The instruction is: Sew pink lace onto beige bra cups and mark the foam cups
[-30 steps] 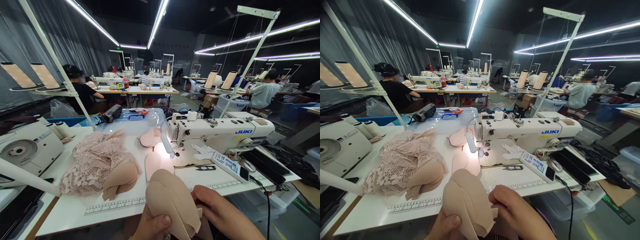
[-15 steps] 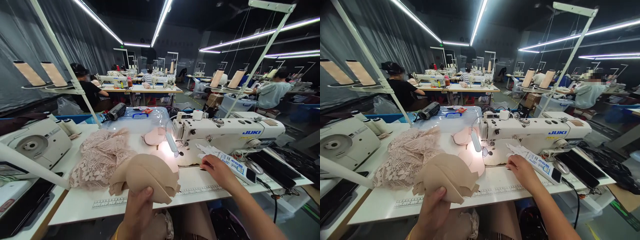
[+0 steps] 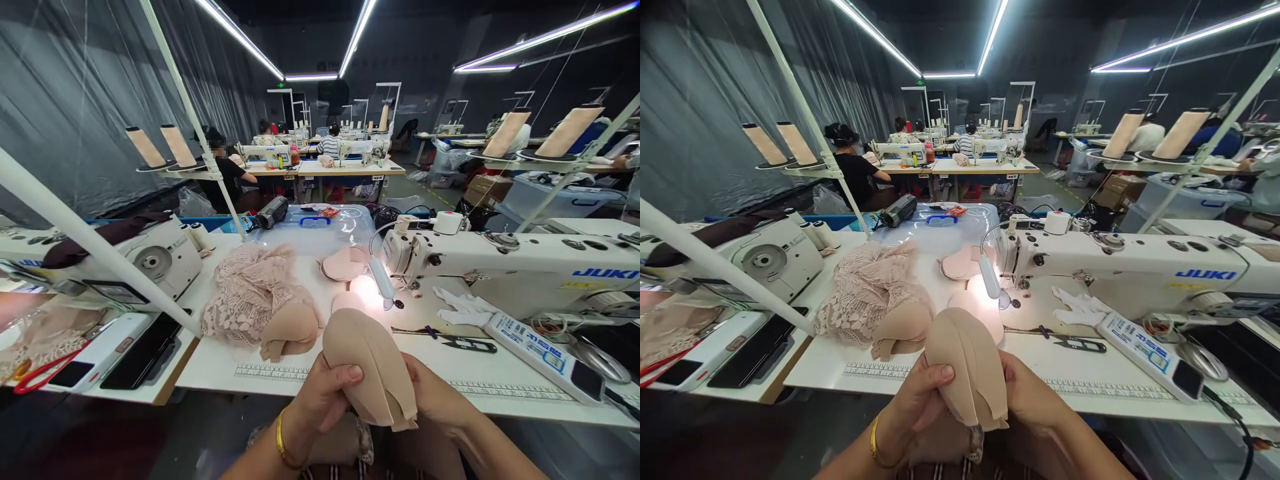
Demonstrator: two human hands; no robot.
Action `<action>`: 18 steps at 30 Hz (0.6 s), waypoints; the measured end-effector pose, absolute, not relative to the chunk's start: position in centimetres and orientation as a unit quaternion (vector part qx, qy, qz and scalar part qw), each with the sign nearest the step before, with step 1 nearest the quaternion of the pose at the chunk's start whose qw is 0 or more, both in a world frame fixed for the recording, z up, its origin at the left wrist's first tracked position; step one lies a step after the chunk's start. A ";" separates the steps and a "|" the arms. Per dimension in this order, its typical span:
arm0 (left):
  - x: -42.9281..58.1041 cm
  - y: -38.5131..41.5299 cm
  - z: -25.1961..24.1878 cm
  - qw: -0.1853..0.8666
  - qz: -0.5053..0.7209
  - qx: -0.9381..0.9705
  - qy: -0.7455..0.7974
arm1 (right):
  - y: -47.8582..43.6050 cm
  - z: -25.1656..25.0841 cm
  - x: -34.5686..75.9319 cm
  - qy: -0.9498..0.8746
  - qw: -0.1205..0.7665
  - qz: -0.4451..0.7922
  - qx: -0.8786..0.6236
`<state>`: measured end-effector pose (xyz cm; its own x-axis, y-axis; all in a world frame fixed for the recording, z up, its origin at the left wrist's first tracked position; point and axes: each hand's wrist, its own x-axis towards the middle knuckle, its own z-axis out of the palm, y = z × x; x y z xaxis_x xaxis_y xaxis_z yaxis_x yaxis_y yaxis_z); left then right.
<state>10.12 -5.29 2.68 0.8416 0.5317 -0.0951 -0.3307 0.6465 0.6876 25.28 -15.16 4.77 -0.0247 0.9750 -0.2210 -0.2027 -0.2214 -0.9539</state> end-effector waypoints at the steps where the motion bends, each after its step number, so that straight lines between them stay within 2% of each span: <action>1: 9.9 -5.2 2.9 0.895 0.239 0.348 0.144 | -15.3 4.7 25.3 -0.385 0.486 0.607 -0.498; 4: 8.6 -4.9 3.7 0.892 0.246 0.353 0.137 | -16.4 4.3 27.4 -0.433 0.460 0.587 -0.506; 6: 7.4 -4.8 3.9 0.895 0.251 0.342 0.135 | -17.6 3.9 29.8 -0.468 0.470 0.500 -0.557; 8: 6.1 -5.0 3.8 0.906 0.229 0.331 0.131 | -18.6 3.3 31.5 -0.430 0.543 0.355 -0.628; 10: 5.2 -5.6 3.5 0.920 0.186 0.323 0.123 | -19.2 2.8 31.4 -0.337 0.640 0.282 -0.631; 12: 4.8 -6.6 3.0 0.932 0.144 0.312 0.116 | -19.3 2.4 29.3 -0.243 0.720 0.291 -0.581; 14: 4.7 -7.8 2.5 0.941 0.114 0.296 0.115 | -19.1 2.3 25.8 -0.172 0.757 0.357 -0.520; 16: 4.6 -8.9 2.1 0.948 0.081 0.282 0.122 | -18.8 2.1 22.4 -0.093 0.758 0.448 -0.464; 18: 4.5 -9.9 1.6 0.951 0.052 0.270 0.141 | -18.8 1.7 20.0 -0.031 0.757 0.484 -0.439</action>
<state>4.46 -9.87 1.65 0.9549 0.1751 -0.2397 -0.0232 0.8490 0.5279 20.04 -18.78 1.69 0.5293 0.7599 -0.3774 -0.7051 0.1466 -0.6937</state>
